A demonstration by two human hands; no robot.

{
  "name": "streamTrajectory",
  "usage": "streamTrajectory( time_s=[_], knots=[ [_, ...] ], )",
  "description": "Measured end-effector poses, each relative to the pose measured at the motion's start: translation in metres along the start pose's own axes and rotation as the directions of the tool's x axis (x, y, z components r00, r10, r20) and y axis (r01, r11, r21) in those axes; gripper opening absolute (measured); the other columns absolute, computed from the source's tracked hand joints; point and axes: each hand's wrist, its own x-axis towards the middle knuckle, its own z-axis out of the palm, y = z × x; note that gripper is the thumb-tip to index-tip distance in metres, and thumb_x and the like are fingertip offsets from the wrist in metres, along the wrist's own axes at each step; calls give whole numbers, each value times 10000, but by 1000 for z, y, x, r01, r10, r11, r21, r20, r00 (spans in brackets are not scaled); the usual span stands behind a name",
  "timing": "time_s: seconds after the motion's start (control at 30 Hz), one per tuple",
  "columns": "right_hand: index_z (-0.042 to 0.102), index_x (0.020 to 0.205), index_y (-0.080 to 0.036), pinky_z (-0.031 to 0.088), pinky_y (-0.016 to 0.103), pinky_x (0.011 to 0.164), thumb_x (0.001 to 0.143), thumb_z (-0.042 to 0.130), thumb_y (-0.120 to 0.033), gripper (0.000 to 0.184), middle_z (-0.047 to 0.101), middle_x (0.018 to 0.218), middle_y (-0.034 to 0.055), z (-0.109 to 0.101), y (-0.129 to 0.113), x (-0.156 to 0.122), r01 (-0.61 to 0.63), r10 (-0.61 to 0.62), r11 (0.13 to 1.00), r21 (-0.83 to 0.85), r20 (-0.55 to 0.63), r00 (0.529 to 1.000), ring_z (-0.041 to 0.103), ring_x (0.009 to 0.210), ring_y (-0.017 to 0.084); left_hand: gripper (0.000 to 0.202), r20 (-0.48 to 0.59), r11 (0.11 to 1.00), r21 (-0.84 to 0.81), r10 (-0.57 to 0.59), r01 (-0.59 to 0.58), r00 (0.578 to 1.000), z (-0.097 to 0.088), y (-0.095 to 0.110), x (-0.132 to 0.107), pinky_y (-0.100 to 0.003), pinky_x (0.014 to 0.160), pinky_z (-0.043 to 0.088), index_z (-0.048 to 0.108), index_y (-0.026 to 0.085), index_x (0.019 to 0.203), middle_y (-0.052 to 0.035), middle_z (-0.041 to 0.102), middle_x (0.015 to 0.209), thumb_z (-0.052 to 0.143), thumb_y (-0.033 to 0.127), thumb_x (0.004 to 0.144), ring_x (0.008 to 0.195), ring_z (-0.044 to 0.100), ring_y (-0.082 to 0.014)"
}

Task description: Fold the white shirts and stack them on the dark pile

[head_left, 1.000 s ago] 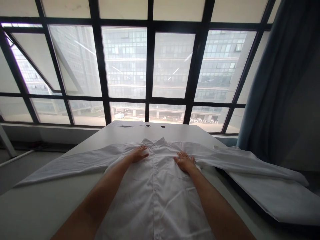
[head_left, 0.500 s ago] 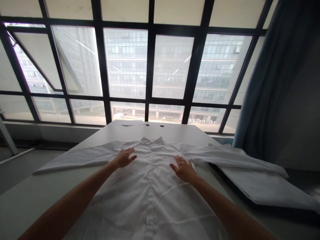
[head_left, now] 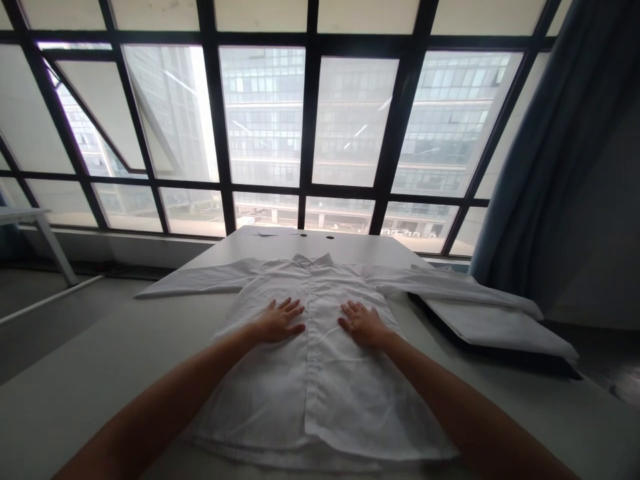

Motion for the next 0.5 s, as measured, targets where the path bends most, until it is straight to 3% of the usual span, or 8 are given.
streamTrajectory(
  time_s=[0.1,0.17,0.27,0.33,0.4,0.5],
  knots=[
    [272,1522,-226,124,564,1131,959,207,-589,673,159,1609,71,5,1,-19,33,-34,999,40,9,999,113,1473,279,717,-6,997,12,73,-73,997,8,-4,-19,-543,1150,38,235,304,1524,-68,144,1602,221,702,928,1477,89,-283],
    [270,1524,-220,111,536,1144,962,209,-585,673,153,1609,69,6,4,-25,40,-39,998,38,-10,999,104,1477,263,684,-9,998,14,59,-59,998,11,-16,-28,-498,1160,54,262,316,1515,-54,160,1602,227,682,938,1476,111,-262],
    [286,1520,-223,116,519,1149,963,234,-576,661,166,1605,70,6,7,-27,42,-41,998,40,-23,999,119,1476,262,635,-39,989,17,-146,147,989,8,-45,-34,-448,1152,136,366,304,1471,-58,267,1577,244,645,949,1456,197,-249],
    [304,1514,-225,126,510,1150,960,251,-575,657,186,1600,72,6,8,-27,50,-48,997,53,-33,998,135,1473,263,590,-89,927,4,-373,375,924,1,-67,-36,-430,1125,218,454,297,1412,-61,392,1517,282,620,948,1417,290,-253],
    [323,1506,-227,133,507,1150,957,270,-569,650,209,1594,75,7,9,-27,55,-52,996,72,-48,997,151,1470,264,538,-155,827,-25,-559,562,815,-9,-88,-39,-411,1082,292,532,279,1336,-71,504,1428,341,589,940,1357,380,-263],
    [353,1494,-235,133,501,1149,951,301,-559,634,242,1584,79,9,10,-27,61,-53,993,103,-80,995,174,1465,258,481,-237,684,-67,-719,727,654,-30,-117,-50,-438,997,376,600,208,1232,-135,581,1310,416,528,923,1262,468,-318]
  ],
)
